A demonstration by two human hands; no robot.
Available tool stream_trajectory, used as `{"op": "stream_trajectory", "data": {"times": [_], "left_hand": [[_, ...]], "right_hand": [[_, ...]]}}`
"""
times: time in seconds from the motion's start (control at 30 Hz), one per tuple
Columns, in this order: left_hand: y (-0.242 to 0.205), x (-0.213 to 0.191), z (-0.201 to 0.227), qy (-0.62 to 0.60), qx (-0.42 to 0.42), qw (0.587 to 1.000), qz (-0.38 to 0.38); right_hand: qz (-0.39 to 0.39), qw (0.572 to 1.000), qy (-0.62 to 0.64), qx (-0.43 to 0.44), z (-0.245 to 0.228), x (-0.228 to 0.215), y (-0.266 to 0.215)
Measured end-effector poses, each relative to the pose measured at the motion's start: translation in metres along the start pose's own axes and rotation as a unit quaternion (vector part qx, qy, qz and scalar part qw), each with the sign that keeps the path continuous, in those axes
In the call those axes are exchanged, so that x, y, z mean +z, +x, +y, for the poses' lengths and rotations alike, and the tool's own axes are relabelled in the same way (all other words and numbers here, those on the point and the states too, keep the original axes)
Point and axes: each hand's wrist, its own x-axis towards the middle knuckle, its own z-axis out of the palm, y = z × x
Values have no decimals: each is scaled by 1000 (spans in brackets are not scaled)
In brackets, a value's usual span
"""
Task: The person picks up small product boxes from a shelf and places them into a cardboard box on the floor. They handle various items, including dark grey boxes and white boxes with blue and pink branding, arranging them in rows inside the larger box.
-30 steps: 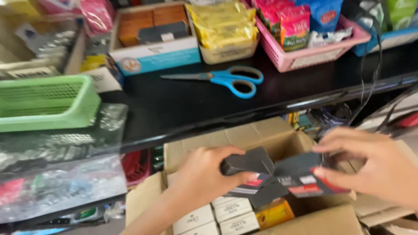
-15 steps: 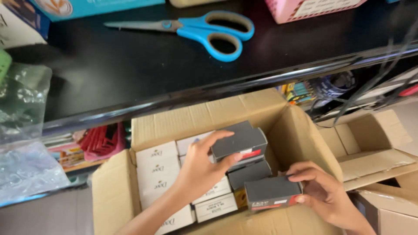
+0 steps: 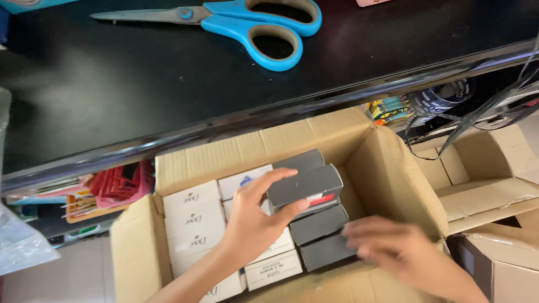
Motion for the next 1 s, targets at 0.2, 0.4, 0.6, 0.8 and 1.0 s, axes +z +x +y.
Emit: {"op": "stream_trajectory", "data": {"times": [0.2,0.4,0.6,0.8,1.0], "left_hand": [[12,4,4,-7,5,1000,-29],[28,27,12,-22,23,997,-66],[10,58,-8,-79,75,989,-99],[7,39,-28,162,107,938,-286],[5,47,-45,308,123,887,-323]], "right_hand": [[-159,938,-218,217,-33,3,11],[41,984,-30,170,16,-5,-12],[236,928,269,103,21,-5,1],[194,946,172,192,53,-19,-19],[188,940,243,146,84,-24,-43]]}}
